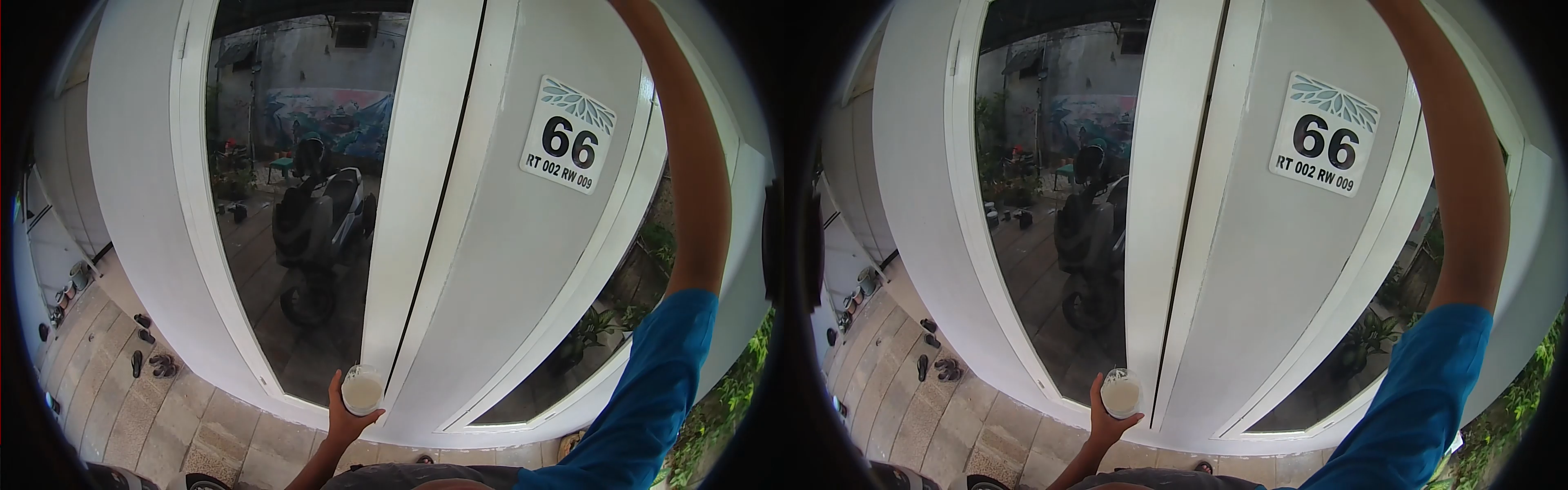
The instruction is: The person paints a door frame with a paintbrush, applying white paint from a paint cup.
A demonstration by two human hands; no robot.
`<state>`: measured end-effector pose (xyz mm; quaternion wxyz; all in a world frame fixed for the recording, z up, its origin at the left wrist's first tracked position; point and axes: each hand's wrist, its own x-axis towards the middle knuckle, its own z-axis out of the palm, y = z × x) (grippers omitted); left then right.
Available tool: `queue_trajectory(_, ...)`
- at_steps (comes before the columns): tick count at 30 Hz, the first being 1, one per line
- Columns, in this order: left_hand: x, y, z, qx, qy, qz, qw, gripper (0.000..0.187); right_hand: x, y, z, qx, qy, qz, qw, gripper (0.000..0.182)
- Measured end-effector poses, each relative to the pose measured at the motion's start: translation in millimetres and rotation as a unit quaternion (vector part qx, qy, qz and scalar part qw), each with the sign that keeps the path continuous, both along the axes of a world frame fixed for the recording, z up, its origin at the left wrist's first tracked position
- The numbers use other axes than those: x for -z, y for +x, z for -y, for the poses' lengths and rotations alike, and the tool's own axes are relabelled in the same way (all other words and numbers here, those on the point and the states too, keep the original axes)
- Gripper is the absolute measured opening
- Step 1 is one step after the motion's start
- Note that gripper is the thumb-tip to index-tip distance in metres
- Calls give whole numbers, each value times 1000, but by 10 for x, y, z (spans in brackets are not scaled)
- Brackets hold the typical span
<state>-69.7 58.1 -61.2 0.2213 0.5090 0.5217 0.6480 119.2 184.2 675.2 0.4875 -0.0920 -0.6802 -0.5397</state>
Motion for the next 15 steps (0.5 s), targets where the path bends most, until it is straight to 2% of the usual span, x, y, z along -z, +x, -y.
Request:
queue_trajectory(4, 11, -17, 7, 16, -1, 27, 1000, 131, 758, 25, 80, 90, -58, 141, 984, 17)
queue_trajectory(6, 26, -38, 12, 17, -4, 30, 999, 131, 1123, 137, -192, 102, 0, 194, 976, 22)
queue_trajectory(8, 90, -57, 0, 20, 5, 24, 999, 131, 1491, 107, -9, 56, -107, 214, 969, 10)
queue_trajectory(9, 61, -48, 12, 21, 4, 25, 999, 131, 1569, 107, 109, 82, -223, 195, 952, 14)
queue_trajectory(10, -1, -42, 29, 24, 3, 25, 999, 131, 1529, 127, 63, 82, -225, 196, 951, 14)
queue_trajectory(12, -67, -35, 32, 27, 1, 25, 999, 131, 1303, 149, -117, -36, -259, 188, 947, 13)
queue_trajectory(13, -80, -29, 36, 26, 3, 19, 999, 131, 979, 93, 181, 1, -399, 137, 906, 15)
queue_trajectory(14, -91, -24, 49, 25, 3, 13, 1000, 131, 753, 134, 53, -72, -386, 127, 911, 14)
queue_trajectory(15, -108, -13, 51, 24, 1, 13, 1000, 131, 559, 164, 15, -98, -338, 96, 931, 14)
